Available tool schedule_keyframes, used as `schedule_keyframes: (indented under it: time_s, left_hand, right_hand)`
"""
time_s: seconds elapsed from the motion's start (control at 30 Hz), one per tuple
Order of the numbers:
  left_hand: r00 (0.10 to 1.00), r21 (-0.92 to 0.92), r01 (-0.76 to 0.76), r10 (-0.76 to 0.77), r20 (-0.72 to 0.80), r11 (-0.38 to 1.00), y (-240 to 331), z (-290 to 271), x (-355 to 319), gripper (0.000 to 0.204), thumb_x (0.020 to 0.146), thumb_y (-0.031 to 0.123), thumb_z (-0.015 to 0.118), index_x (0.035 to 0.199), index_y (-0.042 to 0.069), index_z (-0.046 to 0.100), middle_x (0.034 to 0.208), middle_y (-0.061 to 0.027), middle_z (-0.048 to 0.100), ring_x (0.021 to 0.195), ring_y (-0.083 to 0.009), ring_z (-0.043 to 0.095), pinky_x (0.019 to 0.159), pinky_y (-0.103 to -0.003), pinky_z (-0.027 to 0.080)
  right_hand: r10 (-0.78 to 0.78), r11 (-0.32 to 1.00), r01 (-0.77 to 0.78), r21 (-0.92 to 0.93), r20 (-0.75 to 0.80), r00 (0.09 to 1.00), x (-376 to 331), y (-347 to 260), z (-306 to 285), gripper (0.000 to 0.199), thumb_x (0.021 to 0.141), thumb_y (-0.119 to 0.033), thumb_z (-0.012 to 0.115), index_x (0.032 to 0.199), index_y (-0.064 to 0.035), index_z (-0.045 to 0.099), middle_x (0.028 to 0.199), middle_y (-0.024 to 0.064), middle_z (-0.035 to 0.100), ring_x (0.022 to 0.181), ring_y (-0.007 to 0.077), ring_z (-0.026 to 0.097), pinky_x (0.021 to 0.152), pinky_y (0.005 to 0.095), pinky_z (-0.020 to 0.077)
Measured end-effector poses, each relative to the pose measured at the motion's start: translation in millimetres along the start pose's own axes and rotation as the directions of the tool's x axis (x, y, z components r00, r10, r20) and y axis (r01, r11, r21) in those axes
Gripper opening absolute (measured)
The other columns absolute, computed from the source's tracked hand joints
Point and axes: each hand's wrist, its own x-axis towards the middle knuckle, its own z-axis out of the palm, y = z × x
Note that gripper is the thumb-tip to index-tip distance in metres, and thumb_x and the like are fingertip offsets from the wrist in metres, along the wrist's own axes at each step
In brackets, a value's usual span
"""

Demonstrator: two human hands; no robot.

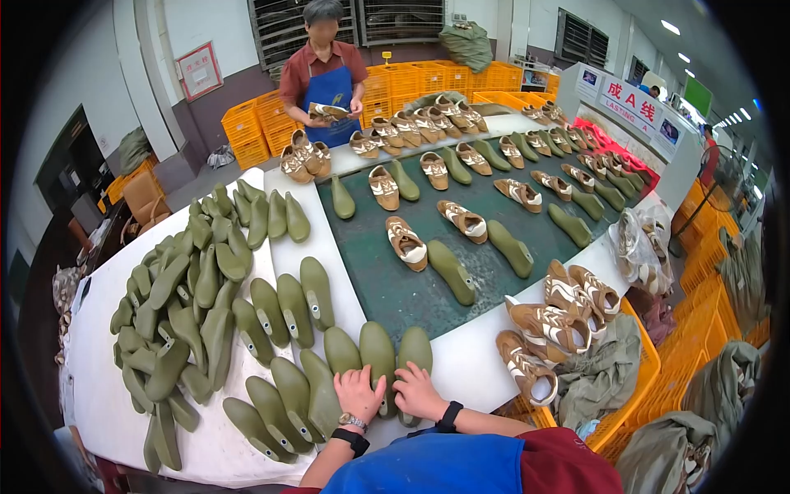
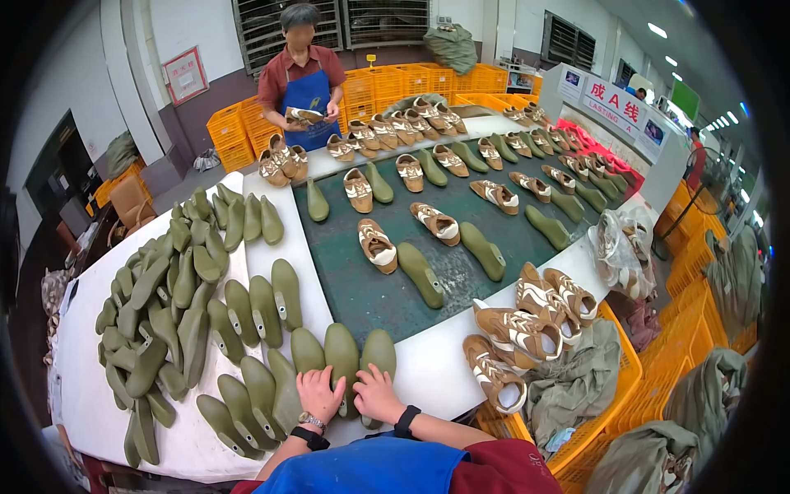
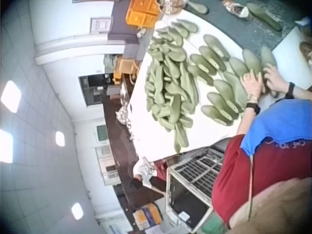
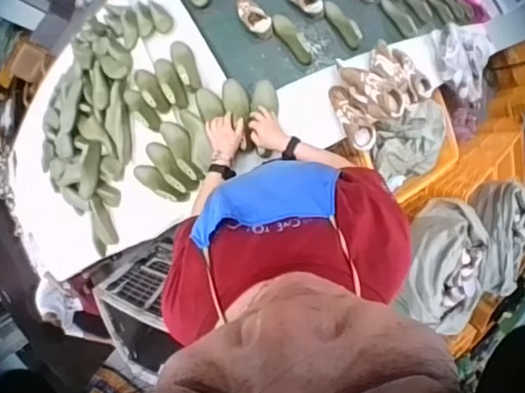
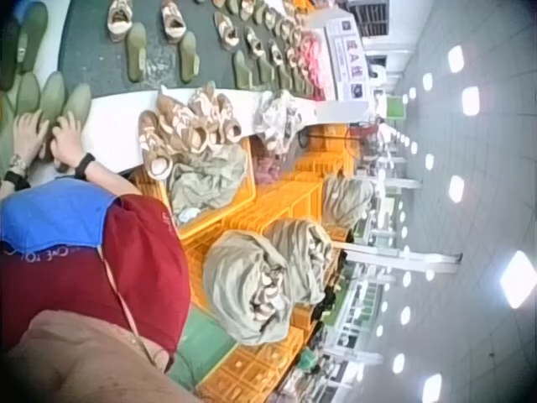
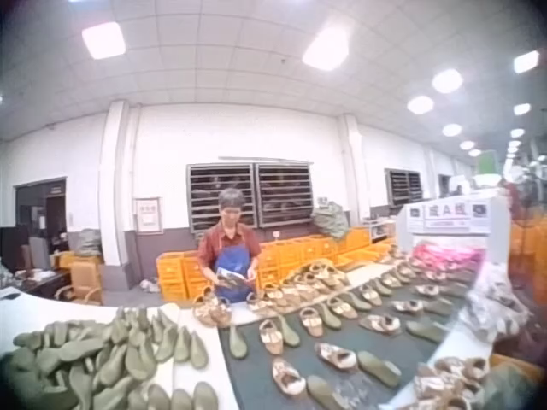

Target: Sorting and organizing green shoe lasts/molds and finished shoe uppers on a factory workbench.

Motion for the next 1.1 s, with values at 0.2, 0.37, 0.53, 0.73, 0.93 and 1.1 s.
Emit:
schedule_keyframes:
  time_s: [0.2,0.37,0.53,0.73,0.93,1.1]
  left_hand:
    - [1.000,0.009,-0.006,0.006,0.007,1.000,1.6,-1.4,0.7,0.038,0.075,0.035,0.063,0.099,0.006,0.062,0.088,-0.0098,0.062,0.095,-0.0266,0.053,0.094,-0.050,0.032]
    - [1.000,0.029,-0.009,0.008,0.020,1.000,0.9,-1.6,-0.4,0.037,0.075,0.035,0.062,0.100,0.006,0.062,0.089,-0.0098,0.062,0.095,-0.0266,0.053,0.094,-0.050,0.032]
    - [1.000,0.052,-0.010,0.009,0.030,0.999,0.8,0.2,-0.2,0.039,0.077,0.037,0.061,0.101,0.007,0.061,0.090,-0.0088,0.062,0.096,-0.0255,0.053,0.095,-0.050,0.032]
    - [0.999,0.055,-0.009,0.007,0.035,0.998,0.8,-1.1,0.6,0.039,0.077,0.037,0.061,0.101,0.007,0.061,0.090,-0.0086,0.062,0.096,-0.0255,0.053,0.094,-0.050,0.032]
    - [1.000,0.041,-0.002,0.001,0.030,0.999,0.2,-0.4,-0.7,0.039,0.077,0.037,0.060,0.101,0.007,0.061,0.090,-0.0091,0.062,0.096,-0.0258,0.053,0.095,-0.050,0.032]
    - [0.999,0.031,0.006,-0.007,0.034,0.999,0.1,-0.7,-0.5,0.039,0.078,0.038,0.060,0.101,0.006,0.061,0.090,-0.0097,0.063,0.096,-0.0261,0.053,0.095,-0.050,0.031]
  right_hand:
    - [-0.004,1.000,0.004,0.003,-0.039,0.999,-1.0,-1.1,-2.5,0.018,0.073,-0.015,0.055,0.086,-0.0072,0.062,0.115,0.0132,0.051,0.119,0.0398,0.037,0.089,0.0591,0.0343]
    - [0.022,0.999,-0.023,0.026,0.001,1.000,-2.3,-0.8,-0.1,0.020,0.074,-0.016,0.054,0.089,-0.0062,0.062,0.117,0.0135,0.049,0.121,0.0397,0.034,0.090,0.0622,0.0332]
    - [0.016,1.000,-0.016,0.024,-0.017,1.000,-1.2,1.5,2.0,0.018,0.073,-0.015,0.055,0.087,-0.0062,0.061,0.117,0.0134,0.049,0.121,0.0394,0.034,0.090,0.0627,0.0328]
    - [-0.002,0.999,0.004,0.035,-0.039,0.999,-0.7,2.9,4.1,0.016,0.072,-0.015,0.055,0.085,-0.0066,0.061,0.115,0.0134,0.050,0.120,0.0392,0.035,0.089,0.0623,0.0336]
    - [-0.001,0.999,0.003,0.043,-0.040,0.999,-1.8,2.8,4.5,0.017,0.072,-0.015,0.055,0.085,-0.0067,0.062,0.116,0.0132,0.050,0.120,0.0393,0.036,0.089,0.0626,0.0341]
    - [-0.006,0.999,0.007,0.032,-0.040,0.999,-1.2,3.6,5.4,0.017,0.073,-0.016,0.055,0.086,-0.0066,0.062,0.115,0.0131,0.051,0.120,0.0392,0.035,0.089,0.0625,0.0345]
